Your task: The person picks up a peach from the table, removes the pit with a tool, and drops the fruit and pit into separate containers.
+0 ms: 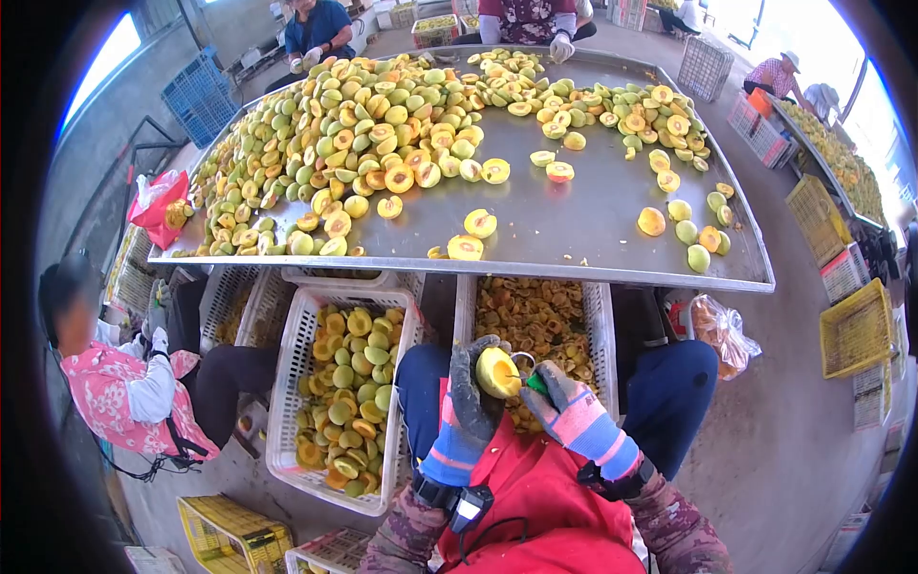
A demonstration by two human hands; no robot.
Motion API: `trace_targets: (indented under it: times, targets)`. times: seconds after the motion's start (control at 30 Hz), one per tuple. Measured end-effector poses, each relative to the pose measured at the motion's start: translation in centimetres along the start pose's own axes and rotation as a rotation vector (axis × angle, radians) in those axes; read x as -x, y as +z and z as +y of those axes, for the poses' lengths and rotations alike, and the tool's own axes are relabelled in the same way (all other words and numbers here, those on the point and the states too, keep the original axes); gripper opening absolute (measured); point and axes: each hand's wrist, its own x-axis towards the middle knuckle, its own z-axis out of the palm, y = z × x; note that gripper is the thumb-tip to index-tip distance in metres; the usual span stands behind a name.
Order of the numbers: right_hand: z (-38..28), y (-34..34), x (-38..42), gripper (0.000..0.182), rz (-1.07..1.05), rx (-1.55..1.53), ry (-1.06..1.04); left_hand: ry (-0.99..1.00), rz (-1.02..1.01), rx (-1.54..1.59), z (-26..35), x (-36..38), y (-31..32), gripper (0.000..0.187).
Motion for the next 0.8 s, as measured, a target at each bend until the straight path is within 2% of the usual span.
trace_targets:
  times: [0.07, 0.2, 0.27, 0.33, 0.4, 0.53, 0.6, 0.67, 0.73, 0.77, 0.8]
  targets:
    - [-1.8, -0.5, -0.4, 0.024, -0.075, 0.129, 0.196, 0.05, 0.025, -0.138, -0.1, 0.1, 0.1, 0.048]
    - [-3.4, -0.1, -0.4, 0.028, -0.12, 0.345, 0.114, 0.083, 0.021, -0.148, -0.3, -0.1, 0.3, 0.045]
    - [-4.0, 0.5, 0.0, 0.028, -0.151, 0.419, 0.101, 0.177, 0.084, -0.246, -0.9, -0.5, 0.0, 0.045]
    - [-3.9, 1.2, 0.6, 0.028, -0.12, 0.412, 0.064, 0.212, 0.099, -0.339, -0.5, -0.3, 0.5, 0.043]
    - [-4.2, 1.7, 0.7, 0.027, -0.156, 0.389, 0.105, 0.126, 0.103, -0.102, -0.7, -0.5, -0.1, 0.043]
    - [-3.6, 2.5, 0.8, 0.029, -0.178, 0.327, 0.083, 0.142, 0.13, -0.102, -0.5, -0.4, -0.2, 0.042]
    - [-2.8, 3.4, 0.7, 0.029, -0.199, 0.281, 0.04, 0.019, 0.194, 0.092, -0.2, -0.7, -1.4, 0.044]
    - [-2.2, 4.0, 0.6, 0.03, -0.213, 0.242, 0.02, 0.031, 0.164, 0.039, 0.0, -0.8, -2.1, 0.046]
    - [-1.7, 4.2, -0.1, 0.027, -0.183, 0.142, -0.029, 0.127, 0.16, 0.022, 0.8, -1.2, -1.5, 0.046]
    - [-1.6, 4.2, -0.3, 0.027, -0.185, 0.134, -0.034, 0.162, 0.147, -0.081, 1.9, -1.1, -1.2, 0.049]
    - [-1.2, 4.0, -0.3, 0.025, -0.145, -0.016, 0.011, 0.156, 0.118, -0.209, 3.6, -0.8, -1.5, 0.05]
